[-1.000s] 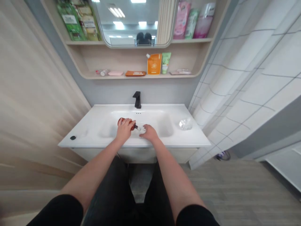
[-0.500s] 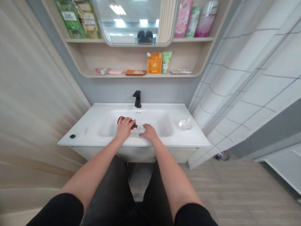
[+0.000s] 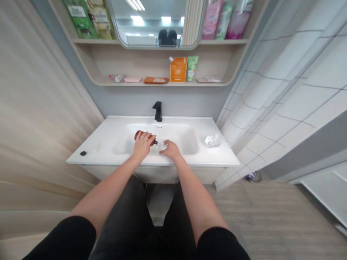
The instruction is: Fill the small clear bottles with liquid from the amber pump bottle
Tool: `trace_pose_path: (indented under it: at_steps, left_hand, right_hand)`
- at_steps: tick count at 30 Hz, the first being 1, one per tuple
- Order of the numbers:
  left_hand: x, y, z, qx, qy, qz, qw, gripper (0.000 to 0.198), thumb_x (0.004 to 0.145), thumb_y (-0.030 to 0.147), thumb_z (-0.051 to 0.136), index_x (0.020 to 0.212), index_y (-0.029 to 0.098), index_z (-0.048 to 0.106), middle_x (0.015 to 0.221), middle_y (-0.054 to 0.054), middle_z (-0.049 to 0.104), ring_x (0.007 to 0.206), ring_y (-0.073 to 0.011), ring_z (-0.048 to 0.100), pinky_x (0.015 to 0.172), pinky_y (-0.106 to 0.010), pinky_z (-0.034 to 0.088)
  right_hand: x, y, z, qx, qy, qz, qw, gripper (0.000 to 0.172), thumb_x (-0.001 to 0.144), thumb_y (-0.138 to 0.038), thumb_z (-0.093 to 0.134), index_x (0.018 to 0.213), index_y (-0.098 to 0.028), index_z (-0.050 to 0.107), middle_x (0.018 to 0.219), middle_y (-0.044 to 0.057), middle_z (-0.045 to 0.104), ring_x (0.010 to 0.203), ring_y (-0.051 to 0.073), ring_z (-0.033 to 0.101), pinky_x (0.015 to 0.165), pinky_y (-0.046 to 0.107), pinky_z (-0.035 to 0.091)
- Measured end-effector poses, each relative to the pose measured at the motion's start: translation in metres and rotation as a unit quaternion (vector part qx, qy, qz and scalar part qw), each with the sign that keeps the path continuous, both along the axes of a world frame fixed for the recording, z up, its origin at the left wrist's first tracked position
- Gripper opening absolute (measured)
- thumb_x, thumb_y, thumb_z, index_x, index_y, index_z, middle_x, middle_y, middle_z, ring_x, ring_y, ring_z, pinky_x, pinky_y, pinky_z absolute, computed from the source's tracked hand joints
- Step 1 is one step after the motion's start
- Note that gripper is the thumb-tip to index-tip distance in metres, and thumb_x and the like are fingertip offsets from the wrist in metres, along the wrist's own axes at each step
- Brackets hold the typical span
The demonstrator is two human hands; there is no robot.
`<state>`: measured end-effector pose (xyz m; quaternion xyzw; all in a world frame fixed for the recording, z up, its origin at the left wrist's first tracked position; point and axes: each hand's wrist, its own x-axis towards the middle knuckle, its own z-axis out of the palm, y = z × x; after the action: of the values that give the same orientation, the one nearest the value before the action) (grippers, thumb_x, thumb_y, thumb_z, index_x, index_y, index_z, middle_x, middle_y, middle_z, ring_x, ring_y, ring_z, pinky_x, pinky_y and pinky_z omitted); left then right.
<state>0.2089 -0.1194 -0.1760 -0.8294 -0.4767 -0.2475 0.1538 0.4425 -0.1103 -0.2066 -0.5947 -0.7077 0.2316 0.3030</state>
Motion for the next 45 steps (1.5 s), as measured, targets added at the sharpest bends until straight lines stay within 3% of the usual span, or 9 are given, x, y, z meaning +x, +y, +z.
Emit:
trace_pose_path:
  at_steps: [17, 45]
  left_hand:
    - [0.0015, -0.0009, 0.0031, -0.036, -0.018, -0.012, 0.999, 0.061, 0.099, 0.011, 0.051, 0.156, 0.024, 0.067, 0.158, -0.018, 0.065, 0.161, -0.0363, 0.047, 0.141, -0.063, 0.023]
    - [0.0016, -0.0031, 0.0043, -0.029, -0.006, -0.008, 1.0, 0.062, 0.099, 0.01, 0.049, 0.157, 0.024, 0.066, 0.16, -0.017, 0.064, 0.162, -0.0353, 0.046, 0.142, -0.064, 0.02]
  right_hand:
    - [0.0016, -0.0019, 0.0025, 0.001, -0.008, 0.003, 1.0, 0.057, 0.068, -0.034, 0.102, 0.117, -0.025, 0.074, 0.124, 0.006, 0.08, 0.117, 0.029, 0.075, 0.108, 0.04, 0.056]
    - [0.0005, -0.0035, 0.003, -0.003, -0.013, 0.001, 1.0, 0.063, 0.07, -0.036, 0.101, 0.125, -0.023, 0.074, 0.127, 0.009, 0.081, 0.119, 0.032, 0.076, 0.108, 0.041, 0.056]
